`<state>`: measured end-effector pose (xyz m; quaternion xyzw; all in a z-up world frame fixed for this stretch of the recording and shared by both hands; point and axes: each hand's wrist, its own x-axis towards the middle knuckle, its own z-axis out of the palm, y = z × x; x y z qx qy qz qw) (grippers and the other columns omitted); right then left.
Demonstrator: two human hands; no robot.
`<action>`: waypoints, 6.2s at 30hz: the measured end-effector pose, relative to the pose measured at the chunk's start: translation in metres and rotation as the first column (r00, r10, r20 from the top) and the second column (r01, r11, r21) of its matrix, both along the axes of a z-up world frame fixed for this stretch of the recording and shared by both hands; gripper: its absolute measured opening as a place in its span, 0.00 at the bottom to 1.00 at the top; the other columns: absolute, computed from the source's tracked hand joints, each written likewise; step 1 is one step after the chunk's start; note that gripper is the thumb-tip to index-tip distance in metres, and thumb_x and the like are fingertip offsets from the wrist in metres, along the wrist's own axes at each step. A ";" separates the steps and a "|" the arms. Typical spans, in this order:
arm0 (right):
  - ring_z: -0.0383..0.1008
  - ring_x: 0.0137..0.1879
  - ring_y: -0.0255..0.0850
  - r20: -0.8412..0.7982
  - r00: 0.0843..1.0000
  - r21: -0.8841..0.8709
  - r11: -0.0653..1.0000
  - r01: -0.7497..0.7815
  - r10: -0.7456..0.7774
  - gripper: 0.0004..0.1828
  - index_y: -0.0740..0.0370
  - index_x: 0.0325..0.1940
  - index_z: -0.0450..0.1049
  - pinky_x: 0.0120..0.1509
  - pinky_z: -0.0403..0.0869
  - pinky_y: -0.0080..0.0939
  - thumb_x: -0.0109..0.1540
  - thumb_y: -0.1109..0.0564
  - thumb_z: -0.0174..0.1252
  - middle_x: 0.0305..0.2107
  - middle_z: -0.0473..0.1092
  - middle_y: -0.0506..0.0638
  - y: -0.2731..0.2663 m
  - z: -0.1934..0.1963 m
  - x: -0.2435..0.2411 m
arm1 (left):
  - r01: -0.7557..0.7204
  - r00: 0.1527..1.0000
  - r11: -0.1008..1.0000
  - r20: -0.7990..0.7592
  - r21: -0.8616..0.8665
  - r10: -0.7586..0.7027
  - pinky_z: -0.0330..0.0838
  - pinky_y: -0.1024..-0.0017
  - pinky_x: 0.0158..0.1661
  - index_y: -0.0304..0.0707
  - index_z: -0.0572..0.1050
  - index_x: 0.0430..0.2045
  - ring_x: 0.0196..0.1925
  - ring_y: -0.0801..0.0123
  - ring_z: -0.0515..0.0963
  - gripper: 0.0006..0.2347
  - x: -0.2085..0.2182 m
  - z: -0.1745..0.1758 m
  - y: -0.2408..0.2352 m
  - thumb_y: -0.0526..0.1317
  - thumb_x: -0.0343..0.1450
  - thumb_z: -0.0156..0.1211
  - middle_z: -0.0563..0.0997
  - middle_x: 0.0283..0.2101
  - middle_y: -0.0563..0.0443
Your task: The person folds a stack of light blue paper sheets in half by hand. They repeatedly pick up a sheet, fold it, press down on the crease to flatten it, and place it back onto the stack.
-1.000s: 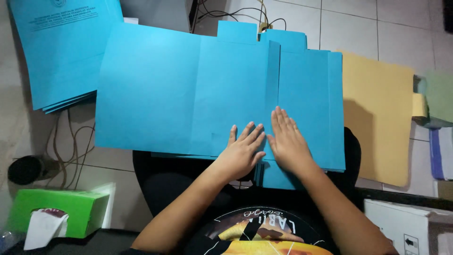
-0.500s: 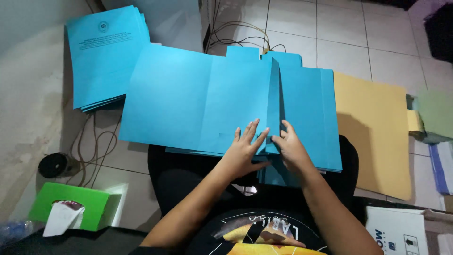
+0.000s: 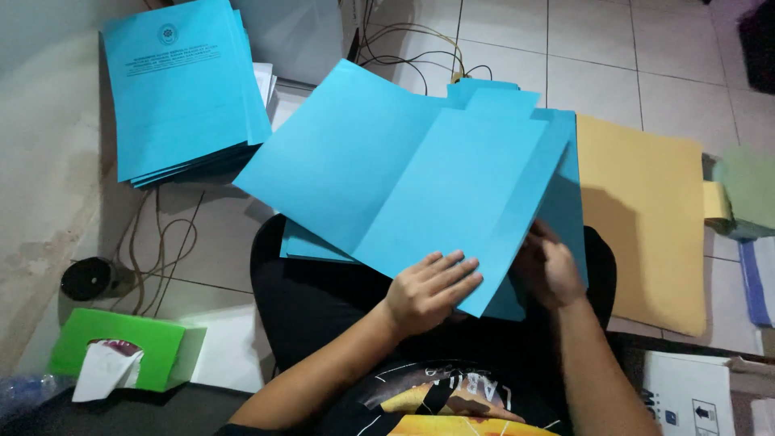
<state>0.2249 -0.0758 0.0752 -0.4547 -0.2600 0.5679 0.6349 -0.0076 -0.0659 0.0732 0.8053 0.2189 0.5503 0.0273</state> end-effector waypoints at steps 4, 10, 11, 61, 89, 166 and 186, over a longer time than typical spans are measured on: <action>0.75 0.48 0.45 0.069 0.996 0.001 0.998 0.061 -0.061 0.18 0.67 0.59 0.72 0.57 0.71 0.47 0.65 0.61 0.49 0.45 0.74 0.59 -0.001 -0.004 0.046 | 0.233 0.958 0.972 0.169 0.005 -0.231 0.80 0.66 0.47 0.44 0.82 0.45 0.48 0.56 0.88 0.12 -0.004 0.011 -0.019 0.36 0.76 0.48 0.86 0.49 0.46; 0.75 0.48 0.39 0.286 0.934 0.027 0.976 0.218 -0.216 0.14 0.56 0.53 0.74 0.57 0.74 0.43 0.64 0.51 0.55 0.43 0.75 0.48 0.010 -0.010 0.095 | 0.419 0.884 0.892 0.300 -0.171 -0.357 0.87 0.61 0.40 0.33 0.73 0.46 0.43 0.53 0.89 0.09 -0.043 0.049 -0.006 0.41 0.79 0.52 0.83 0.48 0.37; 0.75 0.48 0.37 0.338 0.906 0.037 0.966 0.256 -0.253 0.13 0.53 0.51 0.74 0.57 0.74 0.43 0.64 0.49 0.56 0.43 0.75 0.46 0.011 -0.012 0.098 | 0.372 0.876 0.910 0.393 -0.182 -0.280 0.86 0.64 0.44 0.33 0.74 0.44 0.45 0.55 0.88 0.05 -0.047 0.052 0.003 0.34 0.77 0.54 0.83 0.45 0.39; 0.45 0.81 0.55 0.893 -0.451 -0.191 0.904 -0.382 -0.002 0.37 0.63 0.79 0.51 0.81 0.47 0.59 0.68 0.46 0.41 0.76 0.47 0.59 0.196 -0.074 -0.068 | -0.607 0.704 0.700 -0.662 -0.375 0.256 0.40 0.35 0.70 0.60 0.66 0.68 0.78 0.43 0.51 0.21 0.017 -0.066 0.227 0.49 0.78 0.38 0.58 0.75 0.38; 0.36 0.83 0.58 0.919 -0.303 -0.295 0.949 -0.110 0.250 0.40 0.73 0.79 0.45 0.84 0.38 0.57 0.71 0.42 0.38 0.77 0.41 0.68 0.229 -0.064 -0.050 | -0.600 0.677 0.664 -0.726 -0.446 0.125 0.36 0.40 0.72 0.54 0.57 0.73 0.79 0.47 0.47 0.23 0.017 -0.052 0.217 0.46 0.78 0.35 0.52 0.77 0.39; 0.65 0.67 0.58 0.853 -0.277 -0.393 0.893 0.218 0.443 0.41 0.57 0.75 0.62 0.58 0.77 0.59 0.66 0.29 0.49 0.60 0.61 0.60 0.033 -0.022 0.032 | -0.672 0.621 0.664 -0.739 -0.329 0.261 0.45 0.44 0.69 0.44 0.62 0.70 0.75 0.47 0.56 0.27 -0.031 -0.065 0.213 0.56 0.78 0.41 0.61 0.72 0.35; 0.75 0.52 0.50 0.256 0.949 -0.320 0.943 -0.097 0.185 0.27 0.56 0.71 0.68 0.64 0.70 0.57 0.66 0.58 0.51 0.50 0.72 0.63 0.056 -0.027 0.099 | -0.310 0.598 0.915 -0.801 -0.260 -0.025 0.63 0.40 0.60 0.47 0.59 0.70 0.70 0.40 0.65 0.41 -0.095 -0.041 0.037 0.37 0.59 0.71 0.62 0.71 0.38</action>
